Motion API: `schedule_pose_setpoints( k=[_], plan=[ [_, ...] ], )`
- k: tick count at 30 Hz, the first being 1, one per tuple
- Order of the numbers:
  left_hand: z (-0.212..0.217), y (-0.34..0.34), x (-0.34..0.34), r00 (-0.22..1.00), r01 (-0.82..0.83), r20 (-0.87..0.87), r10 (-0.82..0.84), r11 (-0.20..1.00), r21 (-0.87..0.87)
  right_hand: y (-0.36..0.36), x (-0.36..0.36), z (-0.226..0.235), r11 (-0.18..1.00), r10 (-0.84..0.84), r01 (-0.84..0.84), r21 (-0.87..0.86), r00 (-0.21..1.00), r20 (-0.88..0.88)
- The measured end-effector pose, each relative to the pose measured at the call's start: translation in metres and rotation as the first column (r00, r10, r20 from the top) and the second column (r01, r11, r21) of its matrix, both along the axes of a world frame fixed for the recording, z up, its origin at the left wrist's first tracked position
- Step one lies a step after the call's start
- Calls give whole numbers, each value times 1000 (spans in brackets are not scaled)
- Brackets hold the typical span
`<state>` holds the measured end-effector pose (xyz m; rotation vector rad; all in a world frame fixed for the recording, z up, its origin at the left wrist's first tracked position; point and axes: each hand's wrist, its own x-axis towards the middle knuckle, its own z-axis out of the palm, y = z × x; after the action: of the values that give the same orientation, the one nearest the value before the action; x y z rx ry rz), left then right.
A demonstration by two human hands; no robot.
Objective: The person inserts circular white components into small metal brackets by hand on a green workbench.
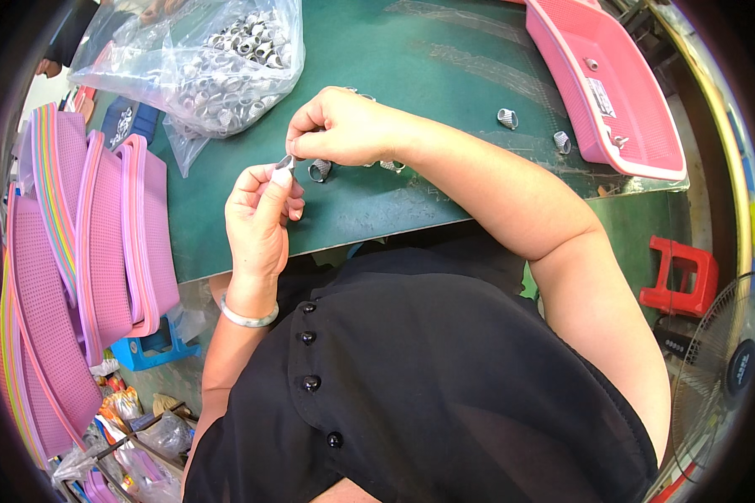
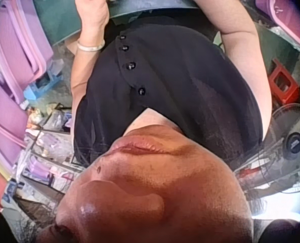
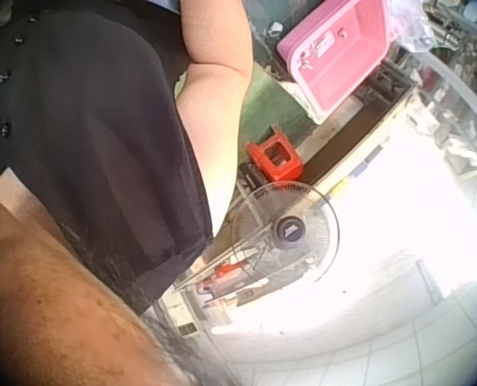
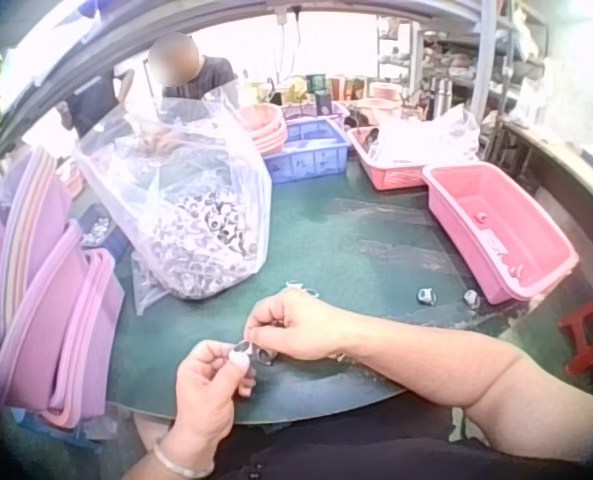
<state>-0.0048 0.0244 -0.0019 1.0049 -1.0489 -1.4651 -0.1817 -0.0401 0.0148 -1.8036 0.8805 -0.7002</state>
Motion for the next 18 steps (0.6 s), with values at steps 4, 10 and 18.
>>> schedule_pose_setpoints(
  k=[4,10,18],
  plan=[
    [0,1,0,1000,1,-10,-1,1000,4,0,0,2,1000,16,-16,-9,1000,-6],
    [-1,2,0,999,-13,47,17,998,-68,0,-1,3,999,18,-19,44,1000,19],
    [-8,4,-3,988,-36,131,77,955,-293,2,-1,4,999,49,-49,7,998,42]
  ],
)
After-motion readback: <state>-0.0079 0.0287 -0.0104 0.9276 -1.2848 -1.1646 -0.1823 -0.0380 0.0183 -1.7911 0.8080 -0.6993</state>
